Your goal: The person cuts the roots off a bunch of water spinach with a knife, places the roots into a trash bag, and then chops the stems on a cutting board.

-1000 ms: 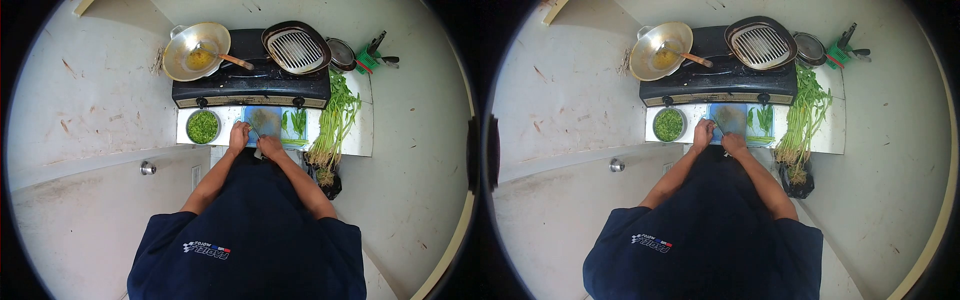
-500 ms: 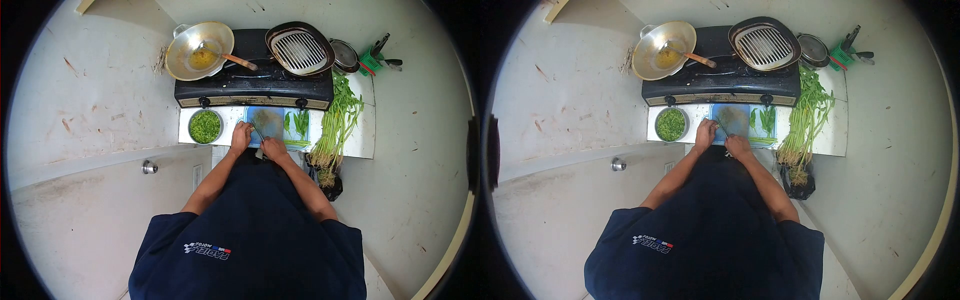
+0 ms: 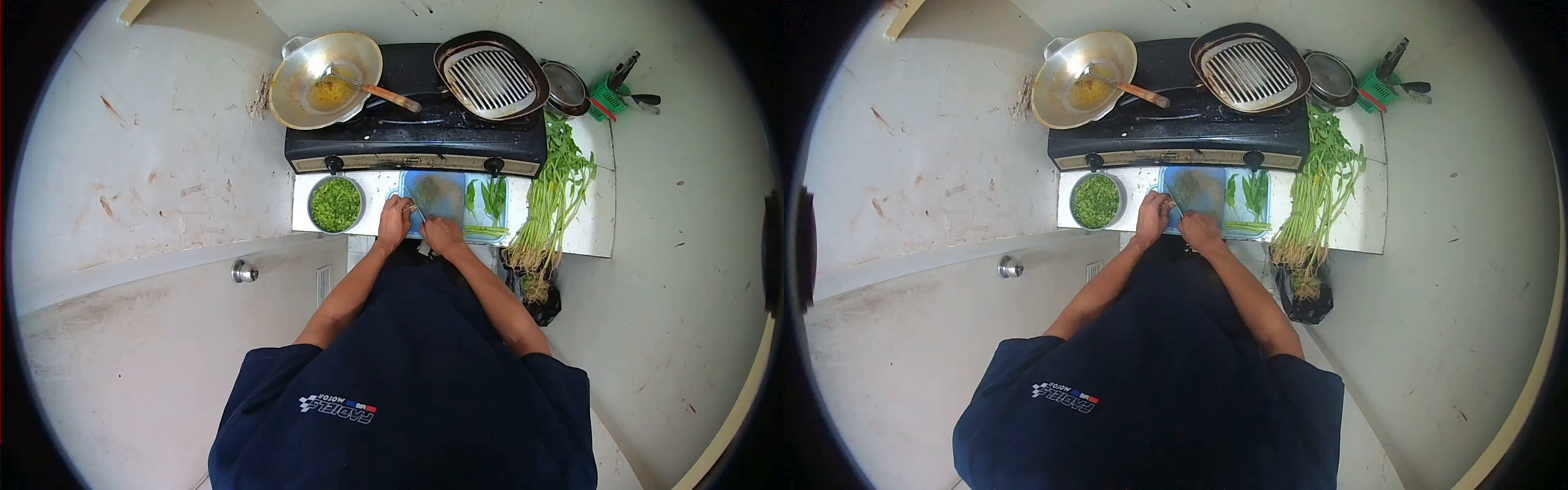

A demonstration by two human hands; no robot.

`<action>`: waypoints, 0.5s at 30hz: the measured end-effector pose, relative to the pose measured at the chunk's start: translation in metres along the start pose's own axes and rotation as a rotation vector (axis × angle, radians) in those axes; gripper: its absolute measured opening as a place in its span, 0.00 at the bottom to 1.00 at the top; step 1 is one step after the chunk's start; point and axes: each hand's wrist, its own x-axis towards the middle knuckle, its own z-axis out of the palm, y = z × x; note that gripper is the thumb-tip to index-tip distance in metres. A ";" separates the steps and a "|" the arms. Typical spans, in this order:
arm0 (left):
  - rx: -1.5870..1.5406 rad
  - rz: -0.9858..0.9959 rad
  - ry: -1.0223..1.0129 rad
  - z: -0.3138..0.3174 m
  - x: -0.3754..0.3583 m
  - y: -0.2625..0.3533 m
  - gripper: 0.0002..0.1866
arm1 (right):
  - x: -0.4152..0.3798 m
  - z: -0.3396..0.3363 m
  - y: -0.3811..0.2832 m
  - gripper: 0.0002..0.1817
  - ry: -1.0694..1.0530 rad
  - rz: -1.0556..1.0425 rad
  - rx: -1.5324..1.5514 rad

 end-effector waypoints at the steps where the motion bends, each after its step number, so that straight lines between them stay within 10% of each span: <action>1: 0.008 0.005 -0.001 -0.001 0.000 0.000 0.07 | 0.005 0.003 -0.001 0.18 0.008 0.010 -0.010; 15: -0.056 -0.048 0.008 0.000 -0.002 0.004 0.06 | -0.014 0.000 0.005 0.14 -0.205 0.026 -0.120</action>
